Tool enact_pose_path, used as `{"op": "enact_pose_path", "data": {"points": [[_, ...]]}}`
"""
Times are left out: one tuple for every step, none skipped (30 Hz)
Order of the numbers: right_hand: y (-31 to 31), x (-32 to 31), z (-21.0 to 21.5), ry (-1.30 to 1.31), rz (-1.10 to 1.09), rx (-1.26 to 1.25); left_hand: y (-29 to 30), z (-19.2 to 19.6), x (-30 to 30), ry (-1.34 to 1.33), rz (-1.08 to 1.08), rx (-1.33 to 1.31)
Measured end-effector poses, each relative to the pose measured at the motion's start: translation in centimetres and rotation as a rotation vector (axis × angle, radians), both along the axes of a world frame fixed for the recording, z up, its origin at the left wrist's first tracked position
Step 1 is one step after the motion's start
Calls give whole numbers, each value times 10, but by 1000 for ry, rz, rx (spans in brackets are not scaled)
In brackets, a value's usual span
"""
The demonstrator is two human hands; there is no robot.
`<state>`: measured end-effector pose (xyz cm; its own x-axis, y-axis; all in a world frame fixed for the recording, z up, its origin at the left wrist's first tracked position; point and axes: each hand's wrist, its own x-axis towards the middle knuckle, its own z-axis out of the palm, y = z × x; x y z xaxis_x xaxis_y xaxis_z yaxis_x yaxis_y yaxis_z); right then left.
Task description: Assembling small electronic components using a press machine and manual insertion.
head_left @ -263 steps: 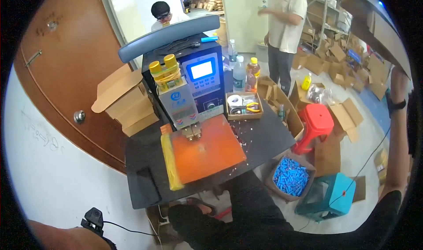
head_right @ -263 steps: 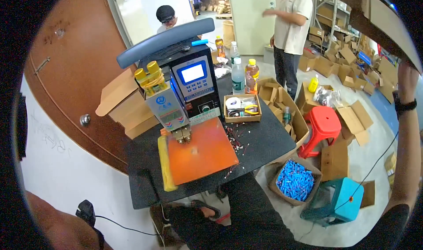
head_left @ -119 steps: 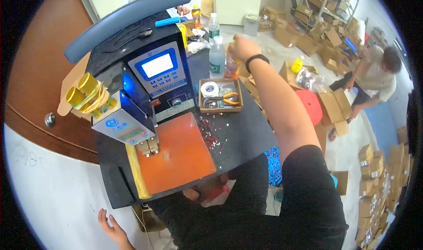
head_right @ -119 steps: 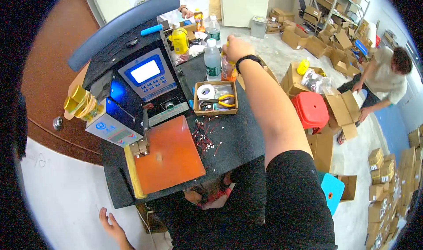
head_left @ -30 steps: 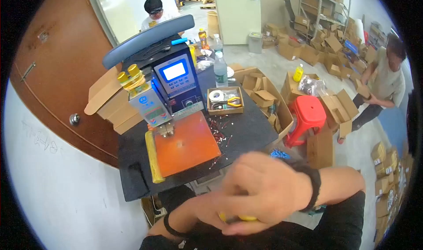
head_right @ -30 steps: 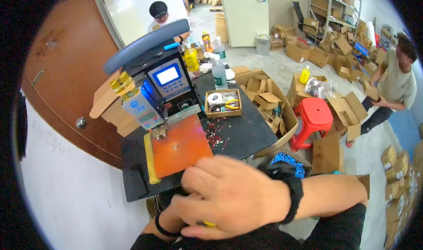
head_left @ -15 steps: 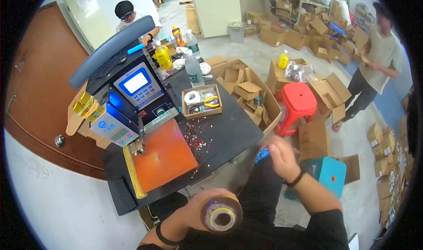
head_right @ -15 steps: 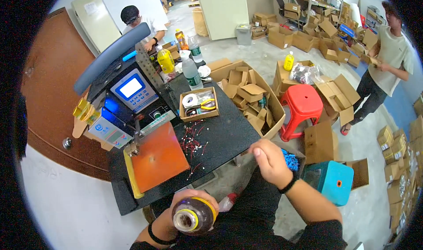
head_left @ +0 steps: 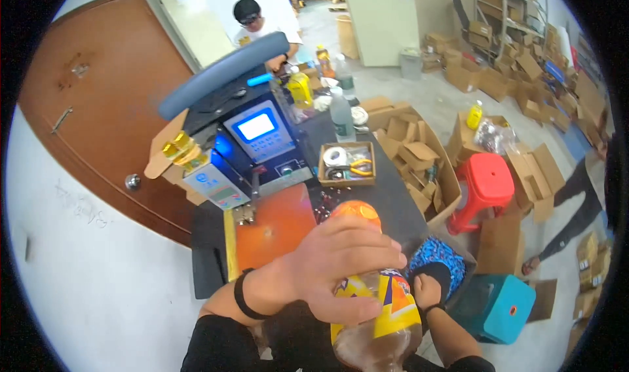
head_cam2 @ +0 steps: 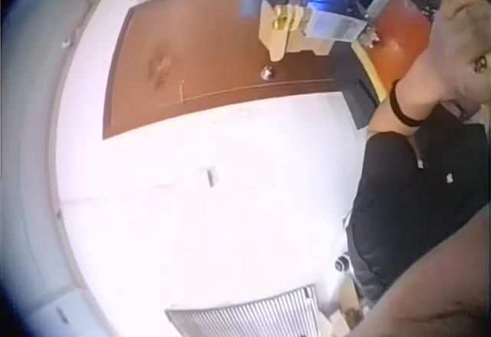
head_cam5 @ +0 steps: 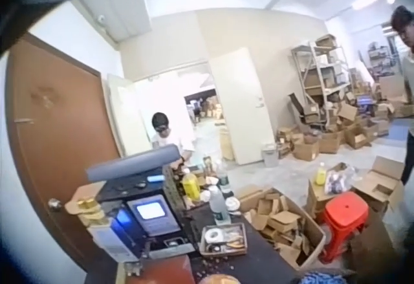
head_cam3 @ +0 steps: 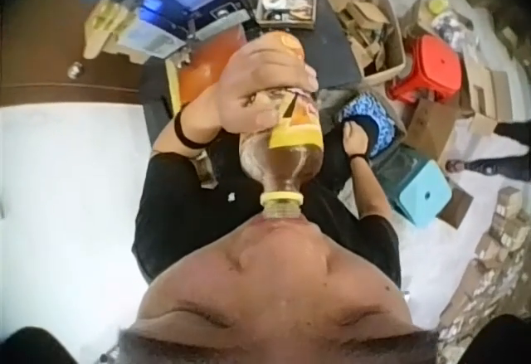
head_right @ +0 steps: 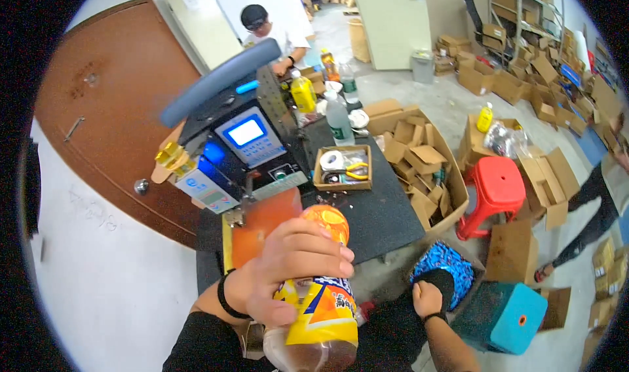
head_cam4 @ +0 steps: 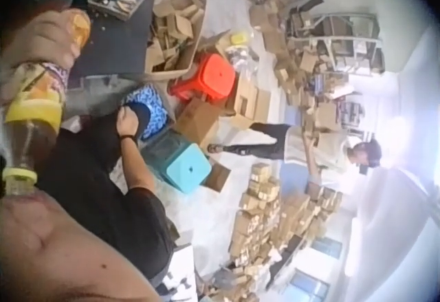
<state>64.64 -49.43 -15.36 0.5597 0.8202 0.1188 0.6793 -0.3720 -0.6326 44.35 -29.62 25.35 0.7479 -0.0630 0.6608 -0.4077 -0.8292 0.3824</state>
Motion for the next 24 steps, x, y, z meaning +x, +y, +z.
{"op": "enact_pose_path", "data": {"points": [[-4,1,-3,-9,-4,-18,2,10,-2,-1,14,16],[-7,3,-4,-4,-11,-20,5,22,-5,-3,45,81],[-7,3,-3,0,-7,-14,4,35,-10,-5,86,154],[-7,2,-1,-2,-20,-35,3,44,-14,-41,118,188],[-9,3,-8,1,-9,-15,3,53,-19,-45,141,212],[-8,3,-9,-23,-7,-13,4,63,-26,-102,141,300],[-9,4,-12,-45,-3,-13,3,71,-33,-156,143,388],[-9,5,-18,-36,4,-18,0,81,-39,-161,165,418],[-12,6,-26,-27,0,-29,1,88,-43,-178,170,444],[-8,9,-31,-46,38,-19,-4,100,-52,-193,192,485],[-16,10,-39,-65,44,-38,1,102,-54,-212,186,495],[-19,8,-44,-79,26,-77,1,108,-58,-229,189,517],[-13,4,-28,-97,19,-108,-1,115,-66,-246,204,546],[-6,1,-10,-108,70,-155,-4,121,-74,-263,219,574],[-5,-1,-4,-120,74,-144,-5,125,-77,-283,218,586],[-4,-2,-2,-92,70,-125,-6,128,-81,-303,218,598],[-6,-3,-3,-60,59,-108,-7,131,-82,-321,210,607],[-4,-3,-6,-80,58,-127,-8,135,-83,-339,202,615],[-7,-3,-10,-86,56,-121,-9,138,-84,-355,193,623],[-7,-2,-11,-84,63,-100,-7,139,-87,-367,198,627],[-8,-2,-13,-80,69,-79,-6,140,-90,-380,173,603],[-2,-2,-14,-87,72,-130,-6,143,-93,-387,155,588],[1,-2,-14,-95,79,-120,-7,146,-97,-394,135,573],[0,-4,-13,-83,77,-110,-8,148,-102,-400,137,581]]}}
